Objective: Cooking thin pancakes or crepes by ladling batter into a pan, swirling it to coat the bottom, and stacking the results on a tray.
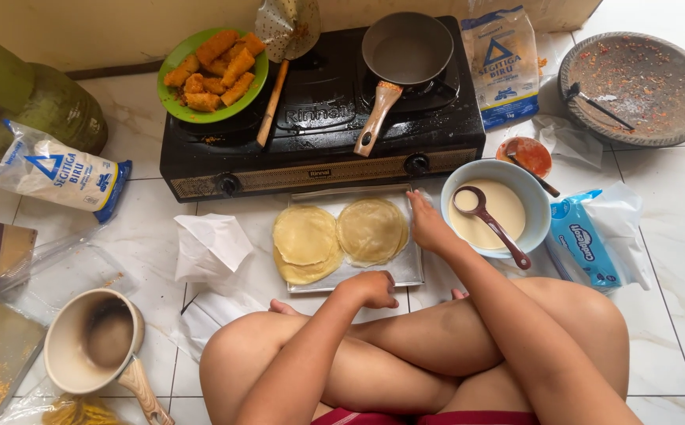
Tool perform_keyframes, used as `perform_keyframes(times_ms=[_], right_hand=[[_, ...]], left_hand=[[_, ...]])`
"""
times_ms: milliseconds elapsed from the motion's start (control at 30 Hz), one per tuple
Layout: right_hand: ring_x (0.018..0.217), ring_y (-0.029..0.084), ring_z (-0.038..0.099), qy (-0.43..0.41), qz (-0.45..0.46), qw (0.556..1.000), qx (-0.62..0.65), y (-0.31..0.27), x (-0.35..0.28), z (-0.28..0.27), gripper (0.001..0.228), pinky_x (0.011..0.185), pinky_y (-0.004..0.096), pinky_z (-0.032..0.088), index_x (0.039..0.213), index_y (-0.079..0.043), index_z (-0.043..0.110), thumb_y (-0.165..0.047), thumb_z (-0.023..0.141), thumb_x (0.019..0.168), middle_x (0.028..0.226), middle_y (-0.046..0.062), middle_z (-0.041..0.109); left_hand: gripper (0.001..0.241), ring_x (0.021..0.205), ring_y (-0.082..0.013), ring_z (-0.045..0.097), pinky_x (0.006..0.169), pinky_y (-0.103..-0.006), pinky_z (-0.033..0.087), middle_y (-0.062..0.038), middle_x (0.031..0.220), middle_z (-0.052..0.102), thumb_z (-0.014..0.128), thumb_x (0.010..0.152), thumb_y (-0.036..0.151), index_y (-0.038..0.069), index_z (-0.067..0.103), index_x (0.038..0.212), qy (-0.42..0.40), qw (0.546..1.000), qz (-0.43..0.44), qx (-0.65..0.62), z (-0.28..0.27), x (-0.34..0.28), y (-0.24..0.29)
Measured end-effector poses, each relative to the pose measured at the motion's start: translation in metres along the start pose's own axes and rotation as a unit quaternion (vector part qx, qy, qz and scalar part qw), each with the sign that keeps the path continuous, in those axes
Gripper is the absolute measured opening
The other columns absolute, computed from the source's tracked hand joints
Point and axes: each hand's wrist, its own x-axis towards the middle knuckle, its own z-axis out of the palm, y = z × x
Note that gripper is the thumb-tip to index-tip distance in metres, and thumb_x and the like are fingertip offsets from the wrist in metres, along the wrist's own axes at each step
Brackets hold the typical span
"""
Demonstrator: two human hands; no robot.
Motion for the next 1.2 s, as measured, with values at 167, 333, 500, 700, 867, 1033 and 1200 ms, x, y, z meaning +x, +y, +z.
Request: perform_keyframes(times_ms=[167,333,500,700,867,1033,1200], right_hand=[[0.124,0.051,0.058,0.040,0.033,0.999,-0.003,-0.068,-0.017,-0.085,0.054,0.108,0.058,0.044,0.145,0.002,0.052,-0.005,0.058,0.091,0.135,0.036,0.058],[0.113,0.045,0.068,-0.005,0.173,0.978,-0.115,-0.079,-0.033,-0.173,0.039,0.097,0.057,0.052,0.134,-0.018,0.069,-0.029,0.063,0.097,0.116,0.016,0.077],[0.105,0.035,0.074,0.025,0.272,0.936,-0.224,0.014,-0.057,-0.188,0.032,0.090,0.047,0.056,0.117,-0.023,0.078,-0.041,0.071,0.092,0.106,0.008,0.080],[0.114,0.042,0.068,0.035,0.303,0.943,-0.134,0.020,-0.062,-0.173,0.031,0.095,0.052,0.054,0.111,-0.015,0.078,-0.035,0.075,0.089,0.110,0.015,0.078],[0.110,0.041,0.071,-0.006,0.368,0.907,-0.203,0.048,-0.045,-0.145,0.034,0.087,0.055,0.056,0.111,-0.019,0.080,-0.039,0.076,0.084,0.110,0.017,0.077],[0.108,0.047,0.072,-0.089,0.391,0.889,-0.219,0.061,-0.044,-0.136,0.049,0.083,0.065,0.055,0.115,-0.005,0.081,-0.035,0.084,0.077,0.113,0.028,0.076],[0.081,0.034,0.079,-0.037,0.401,0.900,-0.167,0.042,-0.045,-0.153,0.025,0.083,0.055,0.055,0.110,-0.014,0.082,-0.019,0.076,0.086,0.072,0.011,0.078]], left_hand=[[0.050,0.123,-0.0328,0.066,0.109,-0.0535,0.048,-0.015,0.117,0.075,0.073,0.082,0.043,0.012,0.074,0.120,0.002,1.000,0.010,-0.015,-0.002,-0.007,0.003],[0.036,0.120,-0.0406,0.067,0.106,-0.0532,0.051,-0.016,0.120,0.075,0.069,0.086,0.036,0.010,0.079,0.109,0.022,0.997,0.074,-0.026,0.006,-0.006,-0.006],[0.035,0.119,-0.0392,0.068,0.107,-0.0517,0.051,-0.011,0.120,0.076,0.063,0.087,0.035,0.013,0.080,0.109,0.033,0.997,0.075,-0.006,-0.008,-0.019,0.006],[0.041,0.122,-0.0421,0.065,0.106,-0.0540,0.051,-0.021,0.127,0.071,0.063,0.091,0.033,0.010,0.074,0.124,0.063,0.997,0.052,-0.015,-0.019,-0.031,0.003],[0.042,0.121,-0.0432,0.064,0.103,-0.0555,0.052,-0.020,0.130,0.067,0.063,0.095,0.028,0.008,0.067,0.131,0.175,0.982,0.052,-0.036,-0.051,-0.056,-0.002],[0.043,0.118,-0.0386,0.066,0.099,-0.0545,0.055,-0.011,0.131,0.065,0.063,0.096,0.030,0.015,0.064,0.136,0.258,0.964,0.037,-0.048,-0.063,-0.068,-0.013],[0.035,0.114,-0.0310,0.069,0.095,-0.0467,0.057,-0.004,0.124,0.068,0.063,0.096,0.029,0.020,0.068,0.130,0.348,0.934,0.057,-0.064,-0.069,-0.070,-0.016]])
